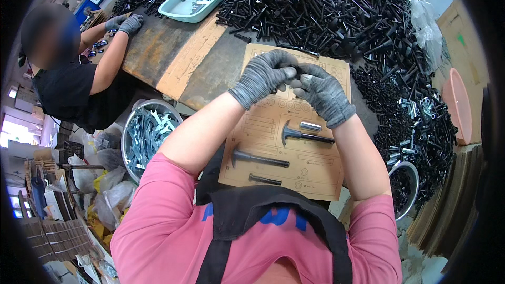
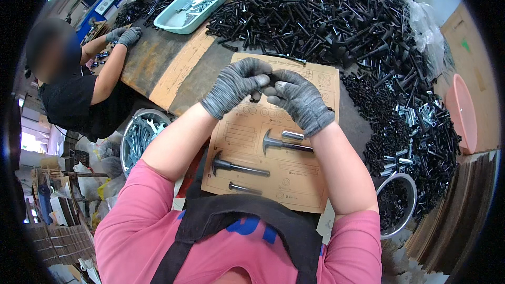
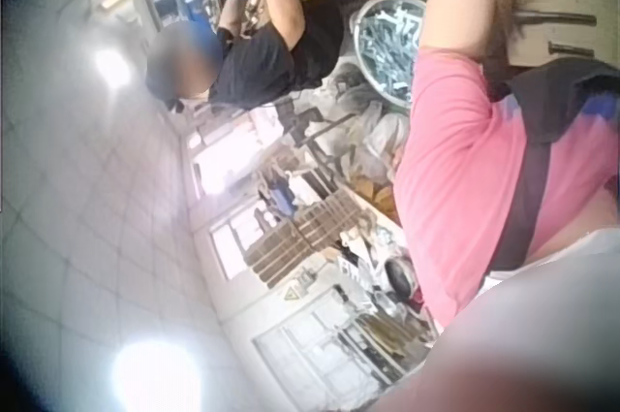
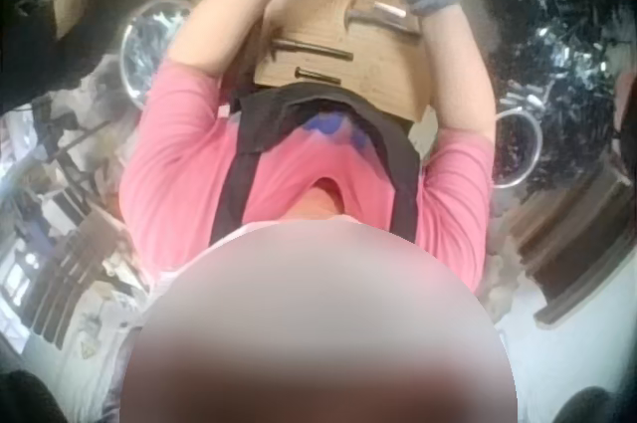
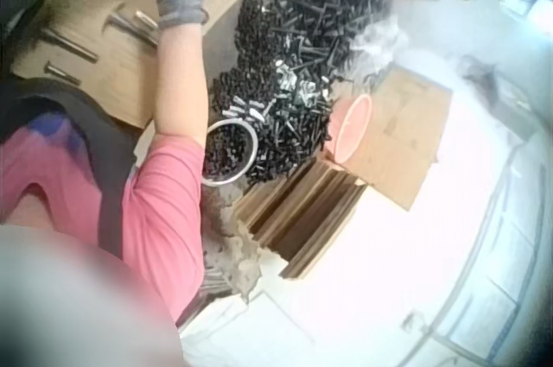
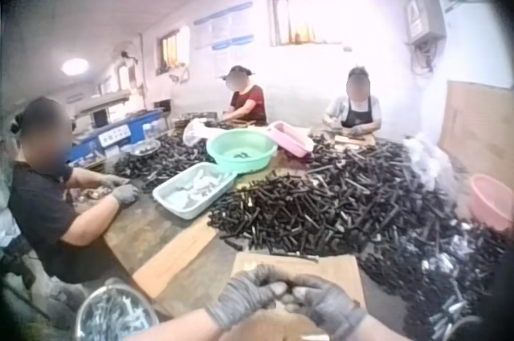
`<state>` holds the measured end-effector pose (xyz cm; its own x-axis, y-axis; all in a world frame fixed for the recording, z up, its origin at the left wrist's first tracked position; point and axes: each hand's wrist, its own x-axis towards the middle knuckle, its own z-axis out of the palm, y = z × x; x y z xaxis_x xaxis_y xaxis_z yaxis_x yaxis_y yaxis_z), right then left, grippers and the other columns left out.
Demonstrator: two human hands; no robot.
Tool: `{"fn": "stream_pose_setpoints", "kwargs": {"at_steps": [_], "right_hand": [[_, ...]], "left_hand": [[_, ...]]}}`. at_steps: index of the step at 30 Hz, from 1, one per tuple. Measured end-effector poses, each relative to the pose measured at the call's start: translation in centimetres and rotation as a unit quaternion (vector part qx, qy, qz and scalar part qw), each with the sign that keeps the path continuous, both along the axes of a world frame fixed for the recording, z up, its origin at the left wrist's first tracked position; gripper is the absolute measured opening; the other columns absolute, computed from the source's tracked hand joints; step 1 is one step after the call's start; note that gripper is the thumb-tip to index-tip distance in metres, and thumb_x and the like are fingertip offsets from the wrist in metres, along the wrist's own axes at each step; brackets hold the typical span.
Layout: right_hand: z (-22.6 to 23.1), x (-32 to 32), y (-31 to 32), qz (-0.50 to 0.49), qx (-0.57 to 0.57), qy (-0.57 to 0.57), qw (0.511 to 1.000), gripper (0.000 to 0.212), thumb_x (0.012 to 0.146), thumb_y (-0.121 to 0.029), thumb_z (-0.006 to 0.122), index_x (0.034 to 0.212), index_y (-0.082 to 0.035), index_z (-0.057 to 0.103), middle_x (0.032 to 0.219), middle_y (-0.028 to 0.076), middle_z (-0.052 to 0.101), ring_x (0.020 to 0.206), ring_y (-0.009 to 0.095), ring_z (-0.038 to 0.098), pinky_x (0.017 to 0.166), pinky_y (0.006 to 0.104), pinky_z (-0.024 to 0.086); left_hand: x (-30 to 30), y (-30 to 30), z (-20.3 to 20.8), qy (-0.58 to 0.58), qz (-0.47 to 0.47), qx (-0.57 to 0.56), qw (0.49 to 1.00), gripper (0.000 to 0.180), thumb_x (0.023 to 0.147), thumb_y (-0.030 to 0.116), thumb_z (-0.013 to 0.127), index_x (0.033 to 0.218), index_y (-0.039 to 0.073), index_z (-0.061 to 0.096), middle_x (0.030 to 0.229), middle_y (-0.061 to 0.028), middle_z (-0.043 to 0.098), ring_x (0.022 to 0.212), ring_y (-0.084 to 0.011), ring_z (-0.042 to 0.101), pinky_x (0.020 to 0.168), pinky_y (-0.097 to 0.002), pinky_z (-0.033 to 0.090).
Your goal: The person assembles small hardware components on a cardboard template, picking black cylindrical parts and silver wrenches from piles and bowls, then placing them into designated slots. The person repeats this process to complete multiple kits.
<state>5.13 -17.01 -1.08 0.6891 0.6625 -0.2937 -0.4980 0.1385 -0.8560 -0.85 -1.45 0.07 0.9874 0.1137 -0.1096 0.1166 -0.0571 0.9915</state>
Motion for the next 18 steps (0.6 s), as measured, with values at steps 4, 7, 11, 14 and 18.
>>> {"fn": "stream_pose_setpoints", "kwargs": {"at_steps": [4,7,11,14,18], "right_hand": [[-0.6,1.6,1.8,0.04,0.038,0.038,0.998,0.028,0.086,0.001,0.044,0.113,0.004,0.046,0.107,0.015,0.054,0.093,0.022,0.058,0.082,0.0288,0.051],[-0.9,3.1,3.0,0.032,-0.056,-0.021,0.998,0.028,0.086,0.0,0.047,0.113,0.002,0.047,0.099,0.013,0.057,0.086,0.02,0.06,0.072,0.0252,0.053],[-1.7,5.9,4.2,0.027,-0.154,-0.105,0.982,0.024,0.085,-0.007,0.054,0.107,0.0,0.054,0.089,0.009,0.06,0.076,0.016,0.061,0.061,0.0217,0.052],[-2.8,8.2,5.0,0.065,-0.301,-0.244,0.92,0.023,0.08,-0.017,0.062,0.099,-0.004,0.06,0.085,0.008,0.063,0.077,0.016,0.061,0.064,0.0287,0.05],[-4.2,9.5,6.2,0.126,-0.43,-0.373,0.812,0.03,0.074,-0.029,0.066,0.095,-0.007,0.064,0.088,0.01,0.065,0.08,0.022,0.062,0.073,0.038,0.047]], "left_hand": [[1.0,2.5,-0.6,-0.006,0.002,-0.048,0.999,0.026,0.08,0.001,0.058,0.105,-0.002,0.055,0.087,-0.0095,0.062,0.069,-0.0128,0.059,0.058,-0.0235,0.051],[1.9,3.3,-1.1,0.0,-0.011,-0.049,0.999,0.024,0.08,0.001,0.058,0.103,-0.001,0.057,0.089,-0.0077,0.063,0.07,-0.012,0.06,0.059,-0.0228,0.051],[4.5,4.7,-2.1,0.051,0.009,0.101,0.994,0.017,0.079,0.01,0.062,0.094,0.003,0.062,0.08,-0.0031,0.064,0.064,-0.0085,0.058,0.054,-0.0237,0.047],[6.6,5.3,-3.2,0.075,0.003,0.217,0.973,0.019,0.079,0.016,0.062,0.092,0.004,0.062,0.08,-0.006,0.064,0.066,-0.0136,0.06,0.059,-0.0279,0.048],[9.0,4.9,-4.2,0.084,-0.043,0.471,0.877,0.028,0.079,0.029,0.06,0.094,0.005,0.062,0.087,-0.0122,0.064,0.076,-0.0257,0.061,0.072,-0.0365,0.047]]}}
